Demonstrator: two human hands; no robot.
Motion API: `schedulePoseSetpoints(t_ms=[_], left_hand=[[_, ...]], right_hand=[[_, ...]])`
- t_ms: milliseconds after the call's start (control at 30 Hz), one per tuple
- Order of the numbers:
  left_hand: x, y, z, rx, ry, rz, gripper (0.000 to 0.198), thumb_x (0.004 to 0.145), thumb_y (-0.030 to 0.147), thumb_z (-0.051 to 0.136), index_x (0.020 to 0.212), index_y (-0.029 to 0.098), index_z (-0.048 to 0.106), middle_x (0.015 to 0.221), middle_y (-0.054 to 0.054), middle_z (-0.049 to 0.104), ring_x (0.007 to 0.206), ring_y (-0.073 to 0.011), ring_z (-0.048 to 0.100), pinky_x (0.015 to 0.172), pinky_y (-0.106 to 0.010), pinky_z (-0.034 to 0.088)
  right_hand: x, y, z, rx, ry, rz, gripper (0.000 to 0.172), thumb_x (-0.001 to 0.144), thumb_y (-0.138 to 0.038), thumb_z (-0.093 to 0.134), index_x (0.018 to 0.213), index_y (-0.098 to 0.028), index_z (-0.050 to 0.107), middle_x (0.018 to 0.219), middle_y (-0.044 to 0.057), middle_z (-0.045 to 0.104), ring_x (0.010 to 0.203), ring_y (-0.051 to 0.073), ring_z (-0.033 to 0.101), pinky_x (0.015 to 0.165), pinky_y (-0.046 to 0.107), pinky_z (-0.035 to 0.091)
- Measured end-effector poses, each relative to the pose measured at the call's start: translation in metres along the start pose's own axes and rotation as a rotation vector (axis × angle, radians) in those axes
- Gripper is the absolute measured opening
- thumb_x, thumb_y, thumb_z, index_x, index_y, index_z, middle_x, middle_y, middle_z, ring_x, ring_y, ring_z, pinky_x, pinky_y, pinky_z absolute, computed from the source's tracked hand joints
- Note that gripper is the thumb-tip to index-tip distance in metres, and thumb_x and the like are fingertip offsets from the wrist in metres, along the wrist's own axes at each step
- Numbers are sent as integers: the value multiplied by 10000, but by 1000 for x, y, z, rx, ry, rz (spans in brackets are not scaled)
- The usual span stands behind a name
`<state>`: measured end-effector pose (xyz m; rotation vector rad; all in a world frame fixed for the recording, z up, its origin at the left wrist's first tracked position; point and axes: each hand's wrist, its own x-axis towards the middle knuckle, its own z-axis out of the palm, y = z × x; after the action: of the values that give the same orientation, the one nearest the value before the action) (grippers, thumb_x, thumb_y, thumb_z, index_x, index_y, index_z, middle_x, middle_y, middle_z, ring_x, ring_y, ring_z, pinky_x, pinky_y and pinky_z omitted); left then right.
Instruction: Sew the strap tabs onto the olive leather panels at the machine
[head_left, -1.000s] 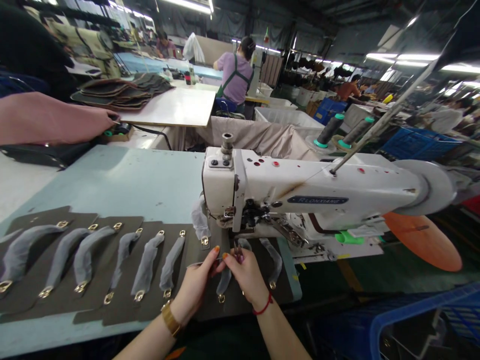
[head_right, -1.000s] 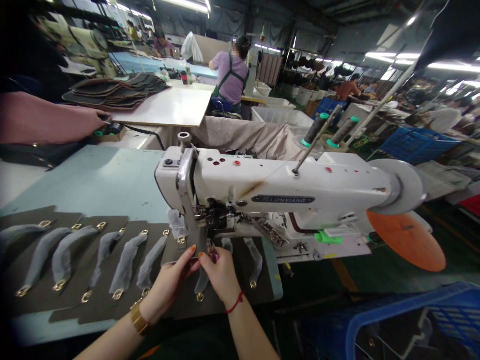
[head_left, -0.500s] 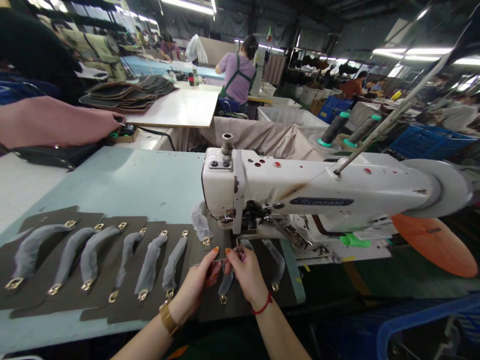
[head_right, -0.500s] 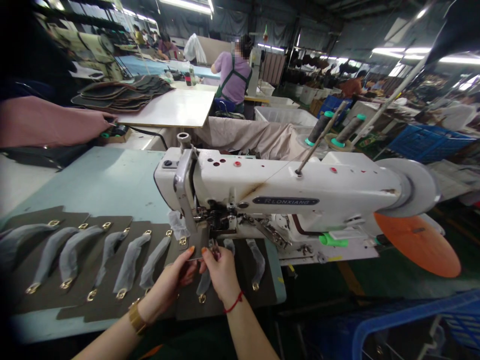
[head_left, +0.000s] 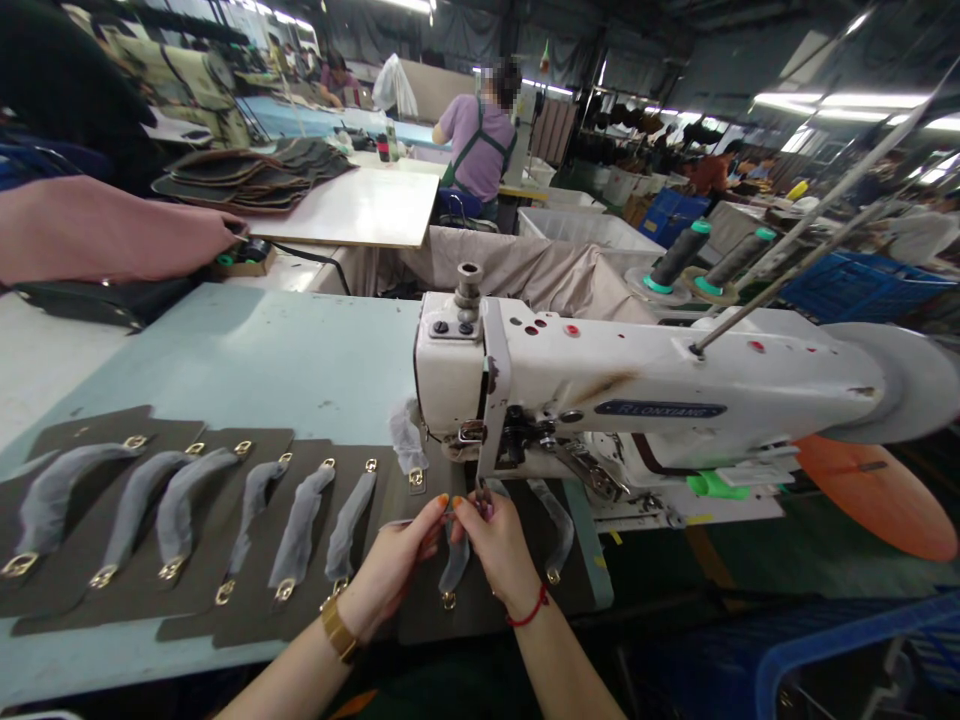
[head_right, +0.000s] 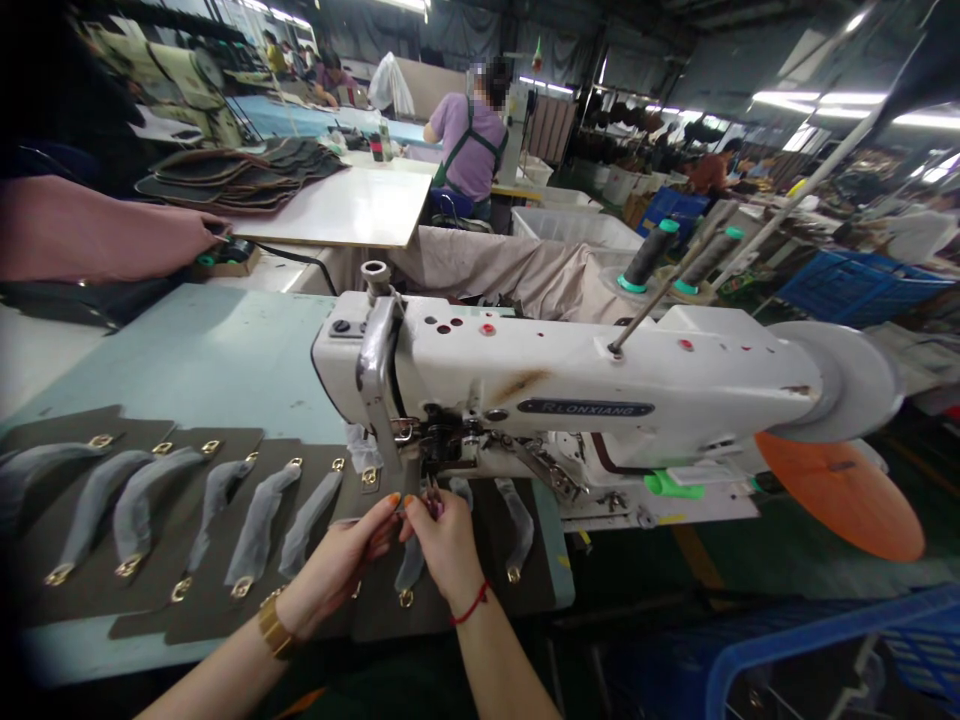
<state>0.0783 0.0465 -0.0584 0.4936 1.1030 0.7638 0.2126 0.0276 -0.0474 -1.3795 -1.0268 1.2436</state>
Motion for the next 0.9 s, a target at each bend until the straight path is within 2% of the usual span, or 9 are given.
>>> schedulePoseSetpoints(t_ms=[133, 333, 567, 700, 900], left_hand=[[6, 6, -1, 61, -3, 39, 419, 616, 502, 783, 592, 104, 656, 538, 36, 492, 527, -84, 398, 513, -204, 309], [12, 18, 2, 136, 8, 92, 470, 582, 561, 773, 572, 106, 657, 531, 12, 521, 503, -97, 418, 501, -229, 311], [21, 32, 4, 213, -12, 136, 512, 571, 623, 743, 544, 126, 625, 514, 36, 462, 504, -97, 366, 498, -233, 299], [26, 36, 4, 239, -12, 147, 515, 570, 637, 736, 534, 140, 608, 500, 52, 420, 512, -98, 339, 506, -228, 292], [34, 42, 2, 306, -17, 212, 507, 625, 630, 704, 512, 155, 565, 489, 49, 414, 501, -100, 314, 497, -240, 267]], right_hand=[[8, -3, 1, -30, 17, -7, 309, 856, -364, 568, 616, -171, 579, 540, -5, 591, 525, 127, 553, 559, 218, 420], [19, -4, 2, -72, 43, -15, 363, 840, -372, 587, 538, -173, 571, 498, 0, 579, 509, 128, 545, 557, 220, 411], [27, -1, 4, -58, 60, -15, 354, 862, -410, 563, 634, -150, 637, 543, 11, 607, 535, 120, 551, 567, 208, 409], [25, 1, 4, -12, 59, 31, 323, 858, -414, 551, 783, -134, 692, 504, -11, 575, 429, 86, 448, 449, 184, 322], [16, 5, 5, 71, 36, 79, 309, 841, -409, 555, 799, -131, 683, 494, -19, 568, 361, 50, 332, 386, 170, 231]])
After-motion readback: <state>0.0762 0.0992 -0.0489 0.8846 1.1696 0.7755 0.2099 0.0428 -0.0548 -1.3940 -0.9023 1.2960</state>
